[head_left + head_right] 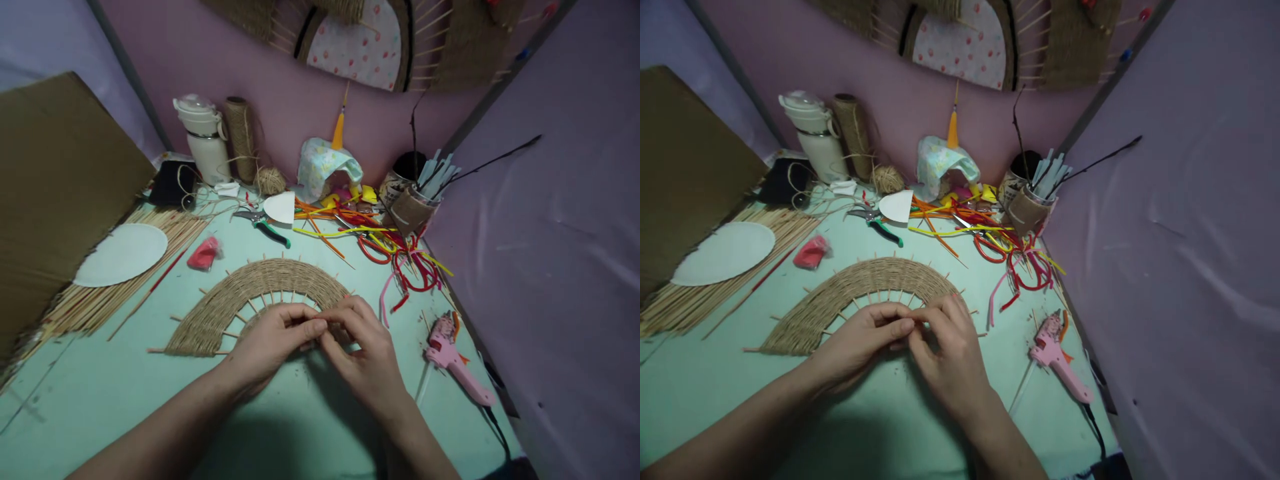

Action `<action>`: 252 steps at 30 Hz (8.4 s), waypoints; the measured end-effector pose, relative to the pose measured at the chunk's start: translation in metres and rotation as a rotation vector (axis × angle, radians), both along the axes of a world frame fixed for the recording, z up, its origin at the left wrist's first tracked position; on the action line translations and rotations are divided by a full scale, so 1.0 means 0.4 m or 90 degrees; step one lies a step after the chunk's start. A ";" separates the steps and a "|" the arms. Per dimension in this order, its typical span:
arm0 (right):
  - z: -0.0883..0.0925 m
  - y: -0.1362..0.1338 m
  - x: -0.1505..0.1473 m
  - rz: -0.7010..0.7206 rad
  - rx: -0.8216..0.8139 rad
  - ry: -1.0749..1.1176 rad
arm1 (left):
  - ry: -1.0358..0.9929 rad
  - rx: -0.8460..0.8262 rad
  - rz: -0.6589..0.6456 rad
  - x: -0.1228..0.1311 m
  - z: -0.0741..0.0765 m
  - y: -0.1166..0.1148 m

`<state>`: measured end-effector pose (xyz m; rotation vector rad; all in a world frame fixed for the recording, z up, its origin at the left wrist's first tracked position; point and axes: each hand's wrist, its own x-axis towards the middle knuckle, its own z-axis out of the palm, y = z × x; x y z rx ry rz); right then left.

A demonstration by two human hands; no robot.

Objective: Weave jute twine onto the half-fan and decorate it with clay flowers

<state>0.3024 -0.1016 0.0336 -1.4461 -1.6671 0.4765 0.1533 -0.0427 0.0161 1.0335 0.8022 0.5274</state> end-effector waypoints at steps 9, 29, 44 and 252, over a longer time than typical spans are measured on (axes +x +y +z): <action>0.004 -0.001 0.013 -0.015 -0.006 0.060 | 0.021 -0.004 0.044 -0.011 0.004 0.019; 0.008 -0.003 0.017 0.062 -0.018 -0.009 | -0.001 0.020 -0.059 -0.015 0.018 0.018; 0.003 0.001 -0.008 0.017 0.043 -0.081 | -0.034 -0.041 0.049 -0.016 0.026 0.010; -0.069 0.010 -0.140 0.037 0.131 -0.055 | -0.435 -0.398 0.168 -0.050 0.029 0.009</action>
